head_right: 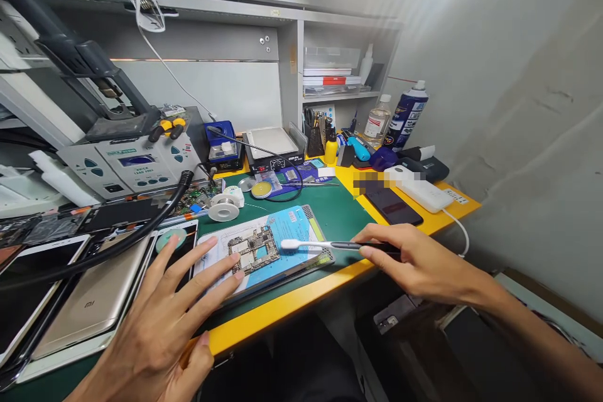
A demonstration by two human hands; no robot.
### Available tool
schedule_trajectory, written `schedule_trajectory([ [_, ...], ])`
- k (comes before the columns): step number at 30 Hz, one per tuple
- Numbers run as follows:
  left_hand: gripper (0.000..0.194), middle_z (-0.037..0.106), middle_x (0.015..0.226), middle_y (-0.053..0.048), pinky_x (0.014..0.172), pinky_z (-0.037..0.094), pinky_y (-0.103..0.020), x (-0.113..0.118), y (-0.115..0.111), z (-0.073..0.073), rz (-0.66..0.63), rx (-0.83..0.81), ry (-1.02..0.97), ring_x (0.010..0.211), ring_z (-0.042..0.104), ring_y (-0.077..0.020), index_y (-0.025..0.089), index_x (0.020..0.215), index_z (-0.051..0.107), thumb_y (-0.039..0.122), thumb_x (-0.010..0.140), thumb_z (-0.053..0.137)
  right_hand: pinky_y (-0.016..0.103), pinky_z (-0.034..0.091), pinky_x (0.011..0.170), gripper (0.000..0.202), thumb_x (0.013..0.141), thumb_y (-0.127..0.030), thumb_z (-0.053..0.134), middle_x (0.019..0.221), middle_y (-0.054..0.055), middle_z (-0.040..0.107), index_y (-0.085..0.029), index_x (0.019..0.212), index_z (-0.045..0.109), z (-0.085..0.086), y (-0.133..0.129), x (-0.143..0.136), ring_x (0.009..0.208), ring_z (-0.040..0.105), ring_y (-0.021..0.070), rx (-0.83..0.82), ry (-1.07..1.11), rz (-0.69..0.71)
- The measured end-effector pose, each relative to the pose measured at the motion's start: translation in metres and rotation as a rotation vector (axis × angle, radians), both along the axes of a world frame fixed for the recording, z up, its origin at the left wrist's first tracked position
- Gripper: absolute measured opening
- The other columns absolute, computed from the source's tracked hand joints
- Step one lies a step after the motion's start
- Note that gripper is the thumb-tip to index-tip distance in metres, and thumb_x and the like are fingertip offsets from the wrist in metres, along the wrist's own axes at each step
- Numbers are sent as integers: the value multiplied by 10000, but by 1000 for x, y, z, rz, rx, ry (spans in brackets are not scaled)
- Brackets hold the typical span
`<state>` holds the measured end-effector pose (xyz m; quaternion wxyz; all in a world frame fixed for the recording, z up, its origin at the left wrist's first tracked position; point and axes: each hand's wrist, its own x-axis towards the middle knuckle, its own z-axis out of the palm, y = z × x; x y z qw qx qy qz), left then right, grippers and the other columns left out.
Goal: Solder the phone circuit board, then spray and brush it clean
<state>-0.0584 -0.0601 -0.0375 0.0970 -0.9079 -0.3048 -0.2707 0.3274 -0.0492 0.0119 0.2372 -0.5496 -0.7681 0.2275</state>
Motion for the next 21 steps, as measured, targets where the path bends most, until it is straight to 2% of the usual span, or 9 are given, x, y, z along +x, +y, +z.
schedule_trajectory([
  [4,706,609,1487,-148,1233,179,-792,0,1,-1,-11,15,10,1525,341,-412,118,1414,557,72,709,563,357,616,824,345,992,-509,602,1157,57,807,-316,1211,785,-3,-4,-5,1003,745,297,-50,5,1],
  [6,706,609,1486,-143,1234,188,-789,1,1,-1,-7,8,9,1524,345,-407,129,1411,561,62,708,562,375,610,924,358,1009,-474,591,1261,48,785,-334,1293,758,-6,-5,-12,1124,730,309,-66,23,54],
  [8,704,614,1478,-138,1235,194,-787,2,0,0,2,-2,6,1522,351,-402,136,1409,564,57,710,559,370,599,972,360,1024,-426,578,1296,48,773,-333,1331,742,-9,-6,-17,1157,725,295,-59,19,116],
  [12,696,605,1482,-146,1229,191,-796,3,0,1,11,-12,5,1524,344,-410,135,1415,563,65,723,561,328,643,831,366,1035,-387,551,1256,54,790,-341,1351,730,-12,-6,-11,1059,762,267,-31,-39,144],
  [16,680,603,1469,-163,1224,192,-797,3,1,1,7,-21,8,1533,325,-403,140,1413,561,57,738,552,350,650,847,340,1018,-425,589,1246,52,796,-343,1299,761,-10,-6,-1,1093,759,294,-7,-33,77],
  [21,645,545,1502,-210,1215,201,-801,2,1,1,-2,-19,17,1539,307,-427,111,1382,580,58,740,554,286,638,792,350,1035,-354,563,1248,43,790,-344,1338,737,-13,1,-14,1049,757,243,-20,-29,151],
])
